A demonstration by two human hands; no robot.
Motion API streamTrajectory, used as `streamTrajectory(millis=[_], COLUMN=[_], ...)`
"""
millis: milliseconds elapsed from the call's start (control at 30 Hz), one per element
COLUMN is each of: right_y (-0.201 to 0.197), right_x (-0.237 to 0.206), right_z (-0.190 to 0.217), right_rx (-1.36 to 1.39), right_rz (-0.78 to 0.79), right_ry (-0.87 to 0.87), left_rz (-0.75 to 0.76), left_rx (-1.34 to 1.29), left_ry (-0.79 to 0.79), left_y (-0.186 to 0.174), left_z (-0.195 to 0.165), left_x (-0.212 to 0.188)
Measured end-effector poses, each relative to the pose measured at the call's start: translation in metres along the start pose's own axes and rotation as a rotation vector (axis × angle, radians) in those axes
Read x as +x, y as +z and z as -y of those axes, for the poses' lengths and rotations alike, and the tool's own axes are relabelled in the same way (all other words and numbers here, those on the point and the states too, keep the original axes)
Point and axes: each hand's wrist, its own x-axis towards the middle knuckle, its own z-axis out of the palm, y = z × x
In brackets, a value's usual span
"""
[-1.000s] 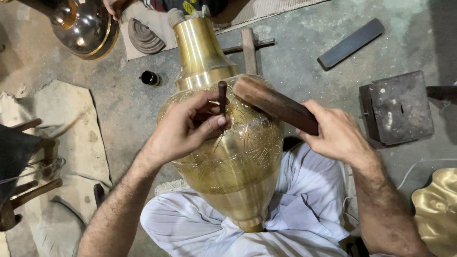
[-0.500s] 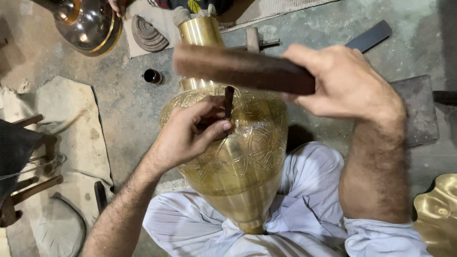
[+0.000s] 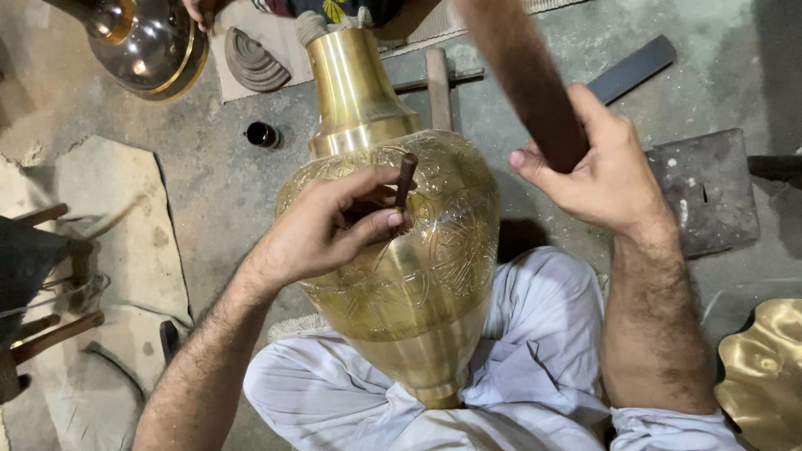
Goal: The person sits cross-legged on the floor holding a large brass vase between their legs and engraves decorative patterns into its surface. They hold a small chisel against the brass with one hand and strike it with a wooden mallet held in the other hand, repositioning the chisel repeatedly to work different areas of the pattern.
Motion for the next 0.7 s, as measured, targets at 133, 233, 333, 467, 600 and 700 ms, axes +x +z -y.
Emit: streamTrajectory(millis=[133,233,333,467,600,700], right_y=[-0.010,-0.008,-0.002,-0.002,0.004,0.013], right_x=[0.005,0.005,0.000,-0.011,-0.015,-0.006], right_z=[0.007,0.012,0.010,0.000,-0.003,0.003], right_rx=[-0.165,-0.221,-0.048,0.026,-0.098,-0.090], right_rz=[0.170,0.199,0.177,0.090,0.072,0.005], right_ry=[0.039,-0.102,-0.012,0.013,-0.046,0.046], left_rz=[-0.005,0.026,0.071,0.051,-0.070,-0.324], left_rx=[0.059,0.091,0.126,0.024,-0.051,-0.339], left_ry=[0.116,0.074,0.058,0.055,0.124,0.054], left_y=[0.000,0.000,-0.002,-0.001,0.005,0.024], left_z=[-0.001,-0.003,-0.005,-0.005,0.001,0.005], left_x=[0.001,0.004,0.005,0.005,-0.004,-0.025])
